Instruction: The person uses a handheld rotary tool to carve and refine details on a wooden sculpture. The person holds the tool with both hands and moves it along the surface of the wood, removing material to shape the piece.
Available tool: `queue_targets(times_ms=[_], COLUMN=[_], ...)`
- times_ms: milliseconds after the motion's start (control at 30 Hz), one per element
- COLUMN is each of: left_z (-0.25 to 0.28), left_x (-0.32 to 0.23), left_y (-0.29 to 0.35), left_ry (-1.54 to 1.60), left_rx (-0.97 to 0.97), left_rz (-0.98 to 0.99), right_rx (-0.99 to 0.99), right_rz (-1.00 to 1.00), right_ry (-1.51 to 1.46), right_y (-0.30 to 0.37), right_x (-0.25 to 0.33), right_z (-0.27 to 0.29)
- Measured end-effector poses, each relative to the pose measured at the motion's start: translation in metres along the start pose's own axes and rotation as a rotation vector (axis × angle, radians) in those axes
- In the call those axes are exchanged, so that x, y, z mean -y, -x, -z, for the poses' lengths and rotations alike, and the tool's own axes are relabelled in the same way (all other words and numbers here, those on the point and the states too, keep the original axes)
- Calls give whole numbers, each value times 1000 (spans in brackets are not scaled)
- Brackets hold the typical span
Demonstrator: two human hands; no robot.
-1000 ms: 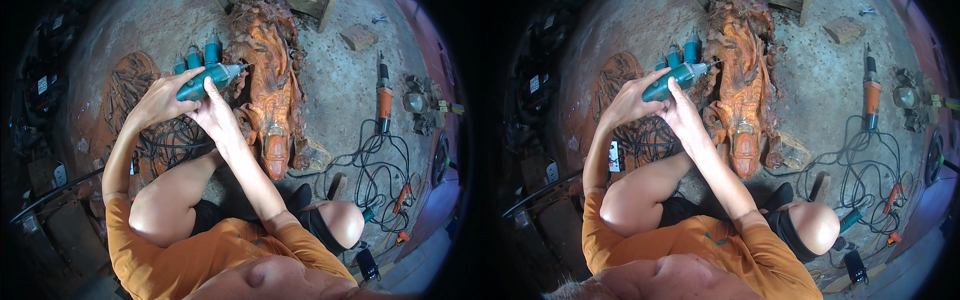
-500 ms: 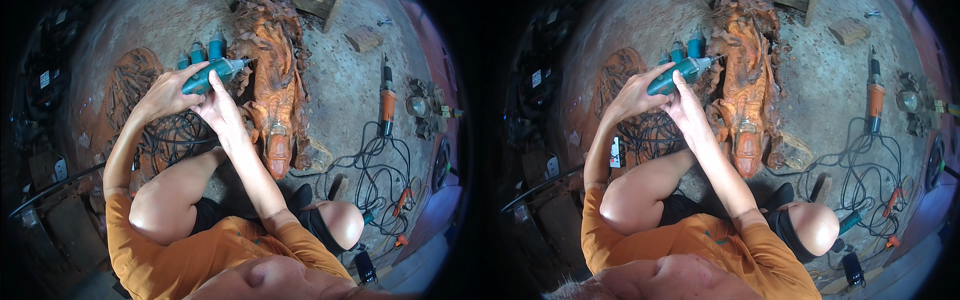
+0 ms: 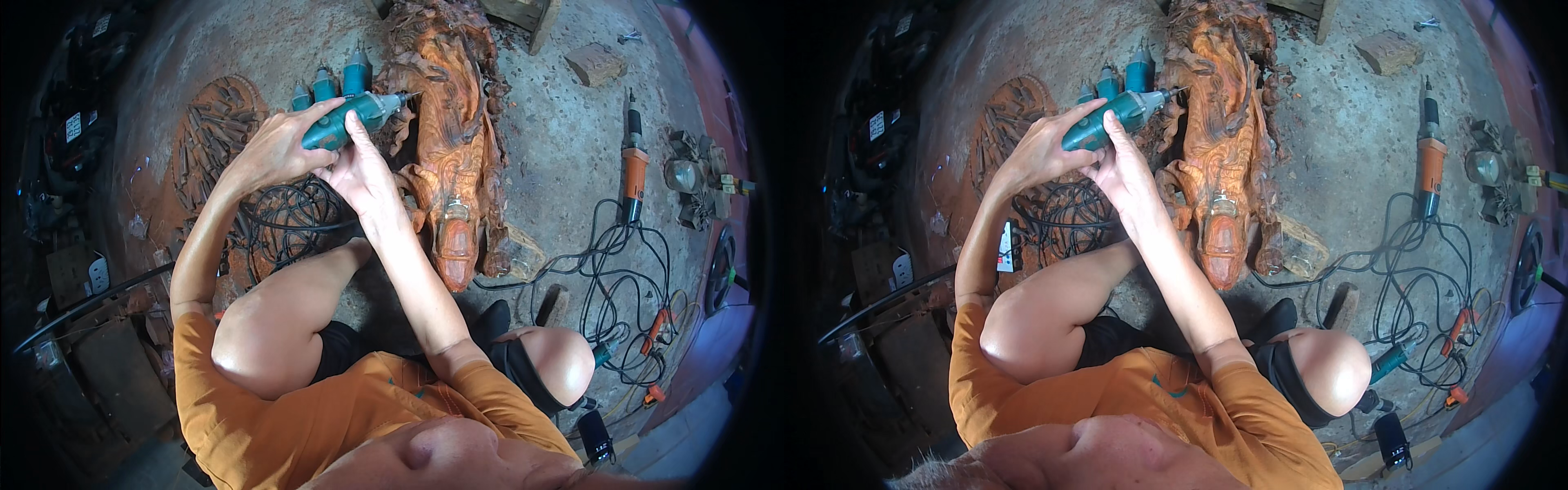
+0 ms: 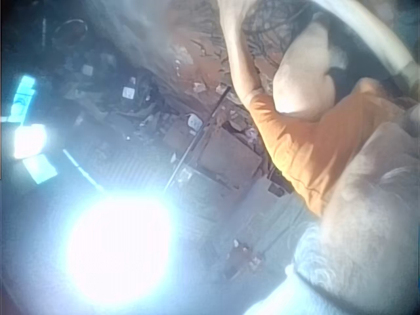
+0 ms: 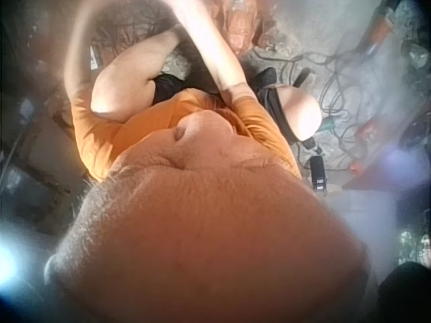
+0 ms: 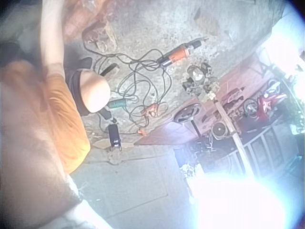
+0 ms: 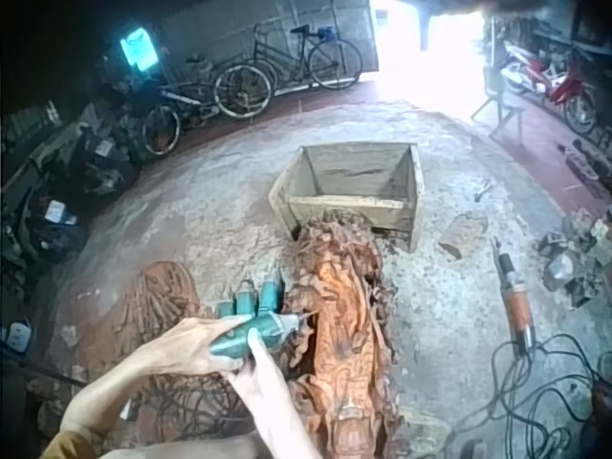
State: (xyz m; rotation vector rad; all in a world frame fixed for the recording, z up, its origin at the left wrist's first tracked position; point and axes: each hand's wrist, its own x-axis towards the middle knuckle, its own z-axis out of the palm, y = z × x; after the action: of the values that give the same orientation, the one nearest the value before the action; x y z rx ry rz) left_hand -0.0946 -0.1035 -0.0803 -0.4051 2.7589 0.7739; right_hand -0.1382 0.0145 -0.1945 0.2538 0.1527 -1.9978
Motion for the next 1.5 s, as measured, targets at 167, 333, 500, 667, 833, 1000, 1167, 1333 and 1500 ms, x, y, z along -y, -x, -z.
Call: queue_targets(times_ms=[167,333,500,667,833,1000,1167,1333,1500], left_z=[-3,-3,-6,-6,-5,-4,-3,-3,-4], left_x=[5,4,8,9,5,4,5,3,5], left_y=[-2,-2,-3,-2,-2,-2,0,-2,-1], left_ry=[-2,-9,-14,-14,-6,-7,-7,-10,-27], left_rx=[-14,-9,-33,-35,-33,-20,-14,-10,-13], left_rz=[-23,-15,-51,-47,-40,-27,-23,-30,-28], right_rx=[4,5,-4,5,29,21,-2,23,4], right_rz=[-11,-7,-10,-5,-6,-3,-11,-15,-10], right_ry=[-10,-7,-15,-21,-17,-23,-29,-16,-32], right_y=[-4,-3,-4,-3,-4,-2,-2,-4,-3], right_x=[-1,-1,-1,-1,1,0,-1,-1,-1], right_z=[7,7,8,5,6,4,4,10,7])
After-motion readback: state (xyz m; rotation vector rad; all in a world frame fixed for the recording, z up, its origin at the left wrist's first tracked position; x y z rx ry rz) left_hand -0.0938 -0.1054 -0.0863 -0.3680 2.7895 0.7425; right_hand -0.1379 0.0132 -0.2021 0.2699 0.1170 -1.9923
